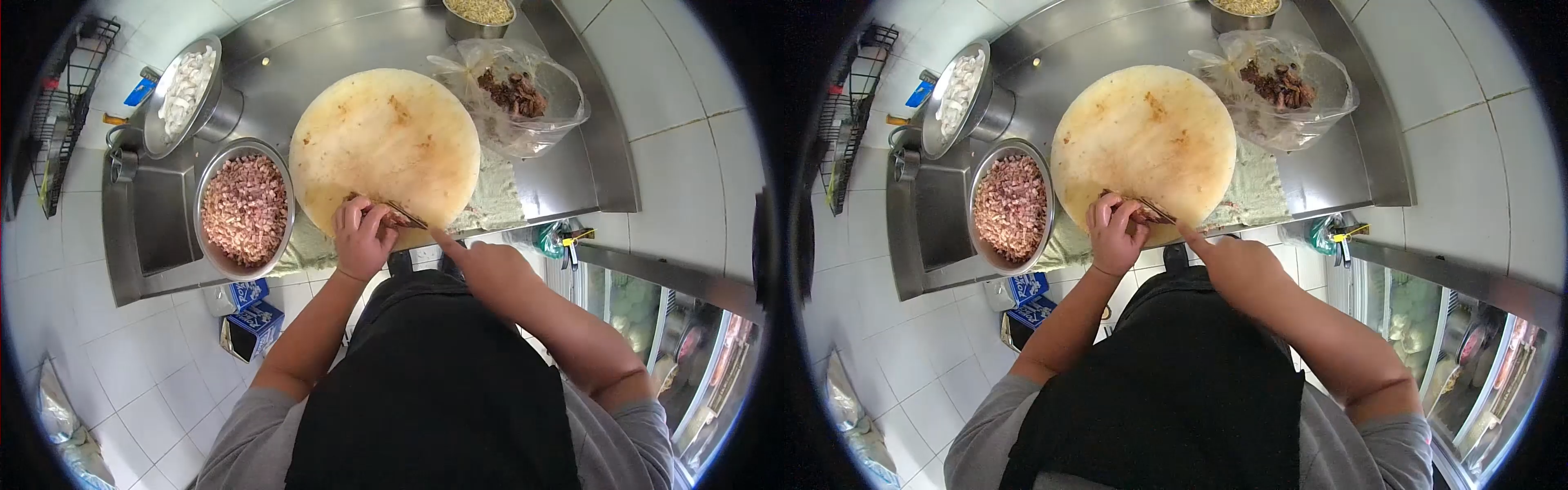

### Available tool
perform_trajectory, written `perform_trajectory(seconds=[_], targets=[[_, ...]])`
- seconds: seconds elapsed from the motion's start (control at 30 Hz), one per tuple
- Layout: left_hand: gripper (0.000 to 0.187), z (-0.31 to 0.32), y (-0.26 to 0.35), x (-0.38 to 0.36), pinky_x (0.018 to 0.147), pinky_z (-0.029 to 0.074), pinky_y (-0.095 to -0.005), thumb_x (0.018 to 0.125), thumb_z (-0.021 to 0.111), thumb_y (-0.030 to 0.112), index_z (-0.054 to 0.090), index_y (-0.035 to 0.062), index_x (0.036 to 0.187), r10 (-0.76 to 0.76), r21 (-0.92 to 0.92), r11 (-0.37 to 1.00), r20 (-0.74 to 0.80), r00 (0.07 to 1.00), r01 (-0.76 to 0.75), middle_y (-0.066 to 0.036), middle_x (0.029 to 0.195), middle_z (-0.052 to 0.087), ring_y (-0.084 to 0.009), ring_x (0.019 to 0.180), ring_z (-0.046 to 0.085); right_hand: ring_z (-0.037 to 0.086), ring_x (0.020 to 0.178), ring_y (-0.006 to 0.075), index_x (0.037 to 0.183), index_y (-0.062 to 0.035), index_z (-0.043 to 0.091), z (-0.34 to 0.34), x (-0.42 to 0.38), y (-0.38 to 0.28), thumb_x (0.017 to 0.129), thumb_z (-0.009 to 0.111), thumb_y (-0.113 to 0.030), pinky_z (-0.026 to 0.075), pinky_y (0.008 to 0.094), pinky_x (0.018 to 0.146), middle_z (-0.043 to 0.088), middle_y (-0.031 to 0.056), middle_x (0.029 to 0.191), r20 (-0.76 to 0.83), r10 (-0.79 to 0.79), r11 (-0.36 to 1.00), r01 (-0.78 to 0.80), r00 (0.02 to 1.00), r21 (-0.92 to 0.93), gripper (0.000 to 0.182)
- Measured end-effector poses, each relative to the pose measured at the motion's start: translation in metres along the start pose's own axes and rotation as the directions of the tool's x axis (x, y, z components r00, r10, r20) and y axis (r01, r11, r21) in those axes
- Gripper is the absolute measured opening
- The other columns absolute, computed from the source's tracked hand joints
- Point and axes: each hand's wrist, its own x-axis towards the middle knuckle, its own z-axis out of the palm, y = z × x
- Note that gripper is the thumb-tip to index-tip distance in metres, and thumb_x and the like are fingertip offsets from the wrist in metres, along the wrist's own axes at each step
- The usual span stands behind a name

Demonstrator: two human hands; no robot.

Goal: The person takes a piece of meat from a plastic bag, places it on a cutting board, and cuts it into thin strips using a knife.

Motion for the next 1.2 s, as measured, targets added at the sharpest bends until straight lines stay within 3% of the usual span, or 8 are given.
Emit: perform_trajectory(seconds=[0.1,0.3,0.37,0.6,0.7,0.93,1.1,1.2], targets=[[0.036,0.003,-0.001,-0.001,0.096,0.043,-0.0487,0.069,0.078,0.015,0.071,0.0143,0.104,0.010,0.015,1.000,-0.002,1.000,-0.010,-0.010,0.113,0.056,-0.0345,0.106,0.055,0.074,0.080,0.0350,0.165,-0.0207,0.026,0.002,0.002,0.001,0.095,0.053,-0.006,0.060,0.0465,0.069,0.071,0.0187,0.093,-0.066,-0.034,0.998,0.038,0.997,0.056,0.077],[0.035,0.001,0.001,-0.002,0.096,0.043,-0.0490,0.069,0.078,0.017,0.071,0.0143,0.103,-0.029,-0.008,1.000,0.002,1.000,0.029,-0.010,0.113,0.056,-0.0347,0.107,0.055,0.074,0.081,0.0370,0.166,-0.0227,0.023,-0.017,-0.021,-0.001,0.095,0.051,-0.005,0.060,0.0493,0.069,0.072,0.0201,0.095,0.209,0.090,0.996,-0.084,0.974,-0.034,0.079],[0.036,0.005,-0.003,-0.003,0.096,0.044,-0.0488,0.070,0.077,0.015,0.071,0.0129,0.105,-0.008,0.007,1.000,-0.001,1.000,0.008,-0.013,0.116,0.056,-0.0358,0.106,0.055,0.074,0.082,0.0374,0.167,-0.0238,0.020,0.023,0.008,0.010,0.094,0.052,-0.005,0.060,0.0487,0.069,0.073,0.0208,0.097,0.006,0.002,0.999,-0.003,1.000,0.042,0.081],[0.036,0.004,-0.002,-0.002,0.095,0.044,-0.0500,0.072,0.077,0.018,0.069,0.0117,0.107,0.016,0.014,1.000,-0.013,1.000,-0.016,-0.013,0.115,0.056,-0.0372,0.106,0.055,0.074,0.079,0.0356,0.167,-0.0237,0.017,0.007,0.011,0.013,0.094,0.053,-0.005,0.060,0.0490,0.066,0.071,0.0181,0.089,-0.062,-0.062,0.997,0.064,0.996,0.041,0.083],[0.037,0.002,-0.002,-0.002,0.095,0.044,-0.0506,0.074,0.077,0.019,0.067,0.0104,0.108,0.030,-0.011,0.999,-0.058,0.998,-0.031,-0.014,0.114,0.056,-0.0388,0.105,0.055,0.073,0.076,0.0354,0.167,-0.0220,0.019,-0.023,-0.010,-0.012,0.095,0.052,-0.006,0.060,0.0491,0.066,0.071,0.0187,0.089,-0.043,0.010,1.000,-0.009,0.999,0.015,0.080],[0.036,0.002,-0.002,-0.001,0.095,0.044,-0.0510,0.073,0.077,0.018,0.065,0.0096,0.106,0.035,-0.007,0.999,-0.028,0.999,-0.035,-0.014,0.113,0.056,-0.0390,0.104,0.055,0.073,0.074,0.0360,0.166,-0.0210,0.022,-0.021,-0.017,-0.020,0.095,0.053,-0.008,0.061,0.0478,0.065,0.071,0.0188,0.088,-0.045,-0.022,0.999,0.023,0.999,0.036,0.079],[0.036,0.002,-0.002,-0.003,0.095,0.044,-0.0502,0.074,0.077,0.018,0.066,0.0096,0.107,0.012,-0.003,1.000,-0.008,1.000,-0.012,-0.014,0.114,0.056,-0.0379,0.104,0.055,0.074,0.075,0.0346,0.166,-0.0187,0.024,-0.031,-0.039,-0.013,0.094,0.053,-0.007,0.061,0.0468,0.065,0.072,0.0182,0.087,0.139,0.061,0.998,-0.061,0.988,-0.005,0.078],[0.037,0.003,-0.002,-0.003,0.095,0.044,-0.0498,0.074,0.077,0.018,0.067,0.0098,0.108,0.021,-0.020,1.000,-0.012,1.000,-0.021,-0.014,0.114,0.056,-0.0375,0.105,0.055,0.074,0.075,0.0347,0.165,-0.0179,0.025,-0.022,-0.022,-0.014,0.095,0.051,-0.006,0.061,0.0469,0.065,0.072,0.0185,0.088,0.020,-0.016,1.000,0.016,1.000,0.027,0.077]])
